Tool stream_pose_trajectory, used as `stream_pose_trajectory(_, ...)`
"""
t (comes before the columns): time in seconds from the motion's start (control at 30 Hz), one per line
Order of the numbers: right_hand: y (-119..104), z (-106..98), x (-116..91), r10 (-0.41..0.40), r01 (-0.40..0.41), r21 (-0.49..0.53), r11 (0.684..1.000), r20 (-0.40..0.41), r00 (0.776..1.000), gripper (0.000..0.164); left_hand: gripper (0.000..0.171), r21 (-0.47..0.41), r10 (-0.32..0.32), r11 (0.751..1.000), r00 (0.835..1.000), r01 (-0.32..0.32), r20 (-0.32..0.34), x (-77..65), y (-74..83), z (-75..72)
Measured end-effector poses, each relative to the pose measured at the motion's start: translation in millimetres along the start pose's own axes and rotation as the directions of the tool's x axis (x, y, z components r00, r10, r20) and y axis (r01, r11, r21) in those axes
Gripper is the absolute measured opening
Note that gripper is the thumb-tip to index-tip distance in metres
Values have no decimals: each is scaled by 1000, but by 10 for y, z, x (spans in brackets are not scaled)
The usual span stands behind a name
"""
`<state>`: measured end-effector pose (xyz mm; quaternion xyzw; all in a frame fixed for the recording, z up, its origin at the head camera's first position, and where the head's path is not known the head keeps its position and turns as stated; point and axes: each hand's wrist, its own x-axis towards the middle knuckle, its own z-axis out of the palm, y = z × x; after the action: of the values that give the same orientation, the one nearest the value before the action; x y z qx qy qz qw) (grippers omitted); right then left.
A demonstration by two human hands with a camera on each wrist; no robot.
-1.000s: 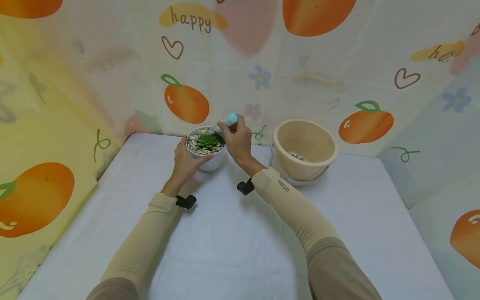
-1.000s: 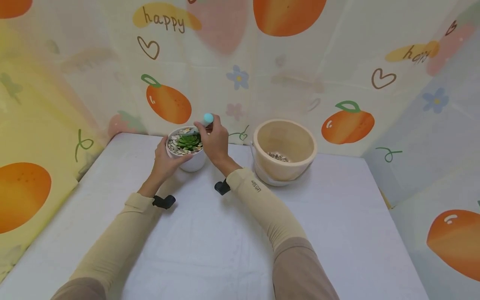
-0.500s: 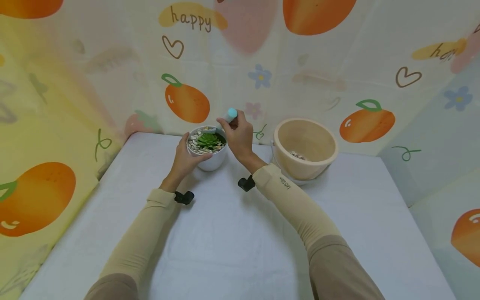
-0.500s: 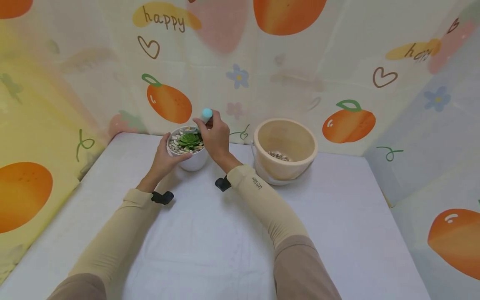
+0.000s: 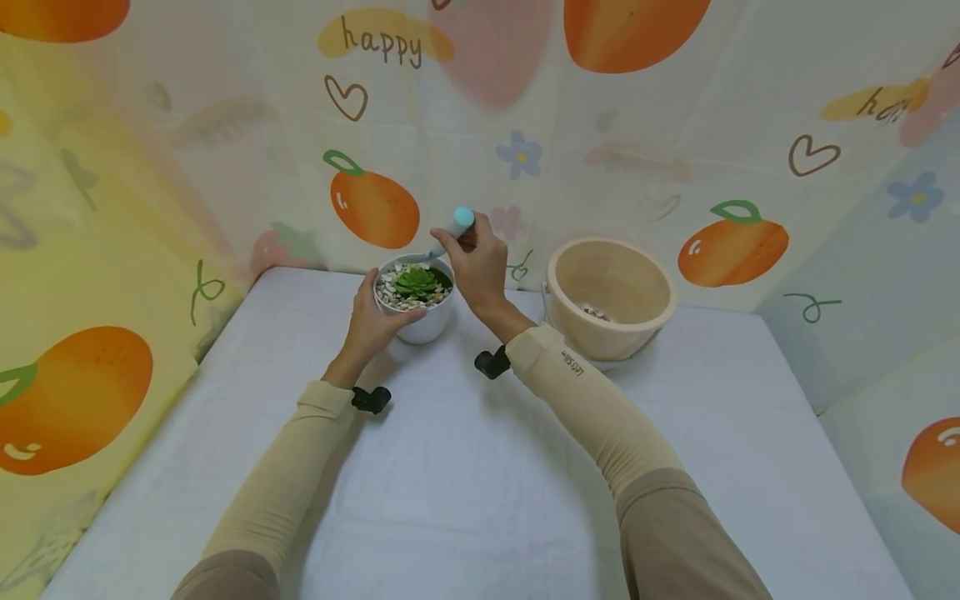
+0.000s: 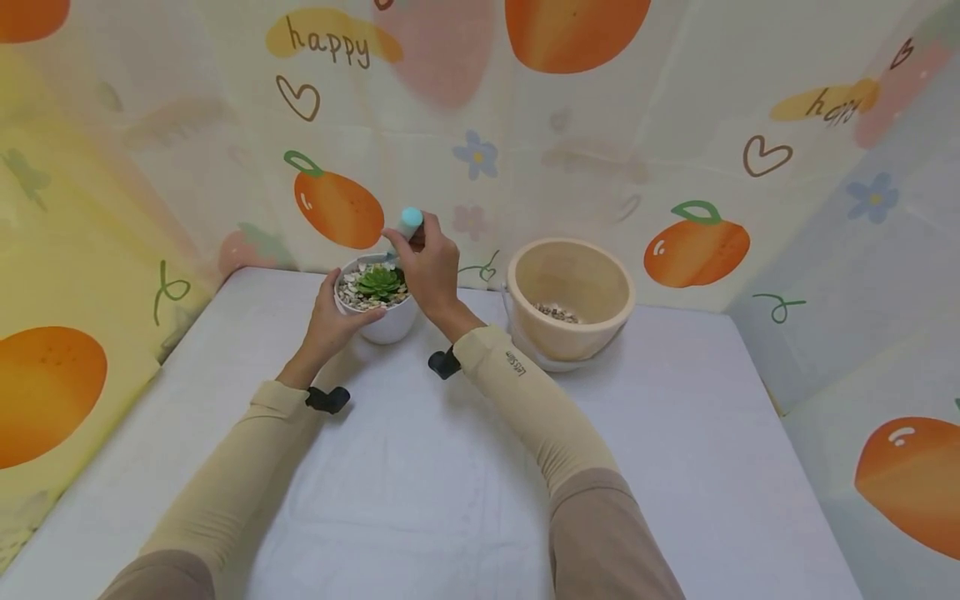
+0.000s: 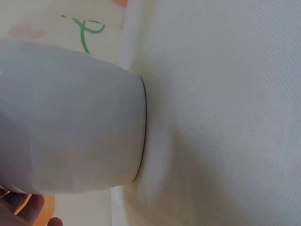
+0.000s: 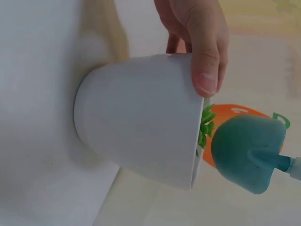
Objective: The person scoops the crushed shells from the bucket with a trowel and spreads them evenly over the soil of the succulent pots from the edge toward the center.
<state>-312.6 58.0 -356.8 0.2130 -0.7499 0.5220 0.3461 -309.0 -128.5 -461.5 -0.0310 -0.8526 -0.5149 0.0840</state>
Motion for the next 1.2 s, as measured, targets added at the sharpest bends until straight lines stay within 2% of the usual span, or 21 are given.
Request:
stream_pose_trajectory(0.37,43,-5,-45,72,-72,-1,997,47,996,34,117,10,-25,1000,1000,25,-5,-21,9,14)
stream_pose_trajectory(0.53,29,-4,-48,64,-64,-6,998,45,997,35,117,6,-16,1000,1000,16,-11,-32,-10,31)
stream_pose_trajectory(0.67,-7,-21,0,70,-70,-3,998,91,993,35,117,12,-12,1000,1000,12,-19,-26,-9,29)
stream_pose_trajectory(0.83,-33,-47,42,163,-163,-17,987,139,977,37,115,5,-7,1000,1000,7,-22,-4,-2,24)
stream_pose_trajectory(1.0,-23,-81,48,281,-284,9,959,109,953,35,115,1,-11,1000,1000,11,-15,-9,0,29)
stream_pose_trajectory(1.2,-7,-156,84,325,-329,46,943,69,943,33,117,-5,-4,1000,1000,4,-11,-24,-5,21)
